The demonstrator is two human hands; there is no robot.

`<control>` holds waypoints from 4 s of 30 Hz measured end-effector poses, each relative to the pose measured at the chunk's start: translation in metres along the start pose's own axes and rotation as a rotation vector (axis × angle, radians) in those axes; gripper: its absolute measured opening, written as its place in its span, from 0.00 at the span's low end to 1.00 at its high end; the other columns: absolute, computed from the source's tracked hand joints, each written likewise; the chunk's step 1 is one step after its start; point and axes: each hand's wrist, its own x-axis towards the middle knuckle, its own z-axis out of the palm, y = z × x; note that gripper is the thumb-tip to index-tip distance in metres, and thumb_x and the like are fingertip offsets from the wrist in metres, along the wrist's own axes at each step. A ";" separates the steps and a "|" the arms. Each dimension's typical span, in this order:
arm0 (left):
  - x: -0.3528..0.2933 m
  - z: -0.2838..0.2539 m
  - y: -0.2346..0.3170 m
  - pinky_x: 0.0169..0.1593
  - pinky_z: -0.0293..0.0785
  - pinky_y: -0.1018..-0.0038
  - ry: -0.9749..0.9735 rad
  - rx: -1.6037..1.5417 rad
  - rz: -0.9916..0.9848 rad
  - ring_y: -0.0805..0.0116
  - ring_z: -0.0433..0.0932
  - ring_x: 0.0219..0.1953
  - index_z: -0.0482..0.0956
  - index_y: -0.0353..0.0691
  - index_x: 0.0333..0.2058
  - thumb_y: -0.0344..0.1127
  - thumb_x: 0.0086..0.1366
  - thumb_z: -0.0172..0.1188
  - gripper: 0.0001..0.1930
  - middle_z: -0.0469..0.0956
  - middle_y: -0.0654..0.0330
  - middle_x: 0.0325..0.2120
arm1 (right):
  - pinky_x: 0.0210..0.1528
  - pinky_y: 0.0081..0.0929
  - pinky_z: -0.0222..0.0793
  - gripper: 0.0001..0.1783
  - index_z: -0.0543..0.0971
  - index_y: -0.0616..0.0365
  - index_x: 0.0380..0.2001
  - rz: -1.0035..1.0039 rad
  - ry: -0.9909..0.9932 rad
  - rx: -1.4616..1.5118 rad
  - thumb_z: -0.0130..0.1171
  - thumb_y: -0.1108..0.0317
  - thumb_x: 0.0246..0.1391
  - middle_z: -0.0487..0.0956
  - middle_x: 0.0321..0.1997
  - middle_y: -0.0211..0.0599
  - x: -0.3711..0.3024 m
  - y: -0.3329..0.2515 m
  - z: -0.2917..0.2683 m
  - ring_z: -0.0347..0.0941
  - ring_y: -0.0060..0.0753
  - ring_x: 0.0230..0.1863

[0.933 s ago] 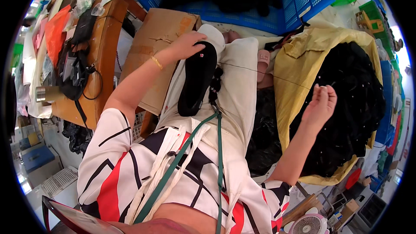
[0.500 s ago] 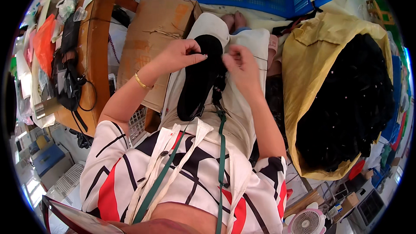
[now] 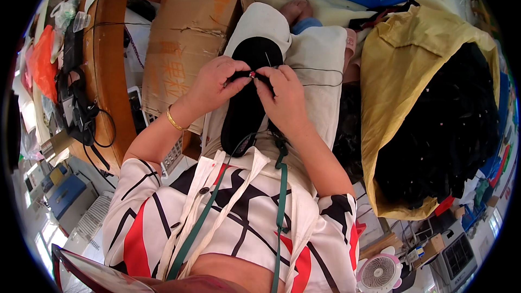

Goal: The person sits on the floor and hand-sews a black shoe using a needle and thread. They repeatedly pull the thread through the shoe material, occasionally adjusting the shoe's position on their lap. At one point, they reach into a blue basket to retrieve another shoe before returning to the sewing task.

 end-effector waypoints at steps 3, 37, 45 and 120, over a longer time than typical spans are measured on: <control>-0.002 0.002 -0.002 0.36 0.70 0.69 -0.004 -0.059 -0.025 0.58 0.75 0.33 0.78 0.40 0.38 0.33 0.59 0.65 0.09 0.77 0.57 0.30 | 0.31 0.32 0.67 0.10 0.78 0.61 0.38 0.189 -0.050 0.175 0.64 0.69 0.53 0.74 0.29 0.42 0.000 0.005 0.001 0.70 0.42 0.28; 0.018 0.023 -0.008 0.28 0.69 0.57 0.109 0.297 -0.109 0.45 0.74 0.26 0.70 0.39 0.22 0.46 0.68 0.54 0.20 0.74 0.49 0.20 | 0.44 0.31 0.62 0.17 0.65 0.56 0.23 0.085 0.219 1.147 0.44 0.64 0.69 0.60 0.22 0.25 -0.057 -0.032 0.009 0.55 0.23 0.26; 0.014 0.027 -0.014 0.29 0.71 0.56 0.129 0.255 -0.179 0.45 0.76 0.27 0.72 0.38 0.23 0.48 0.70 0.51 0.21 0.76 0.49 0.22 | 0.48 0.32 0.67 0.12 0.75 0.63 0.35 -0.151 0.147 0.789 0.43 0.70 0.69 0.68 0.24 0.31 -0.051 -0.020 0.002 0.64 0.28 0.28; 0.032 0.009 0.016 0.22 0.73 0.79 0.011 -0.611 -0.878 0.75 0.75 0.18 0.77 0.35 0.26 0.33 0.60 0.60 0.08 0.77 0.62 0.19 | 0.22 0.41 0.70 0.08 0.66 0.57 0.36 -0.023 0.083 -0.218 0.54 0.70 0.56 0.76 0.19 0.41 -0.019 0.011 0.031 0.77 0.47 0.22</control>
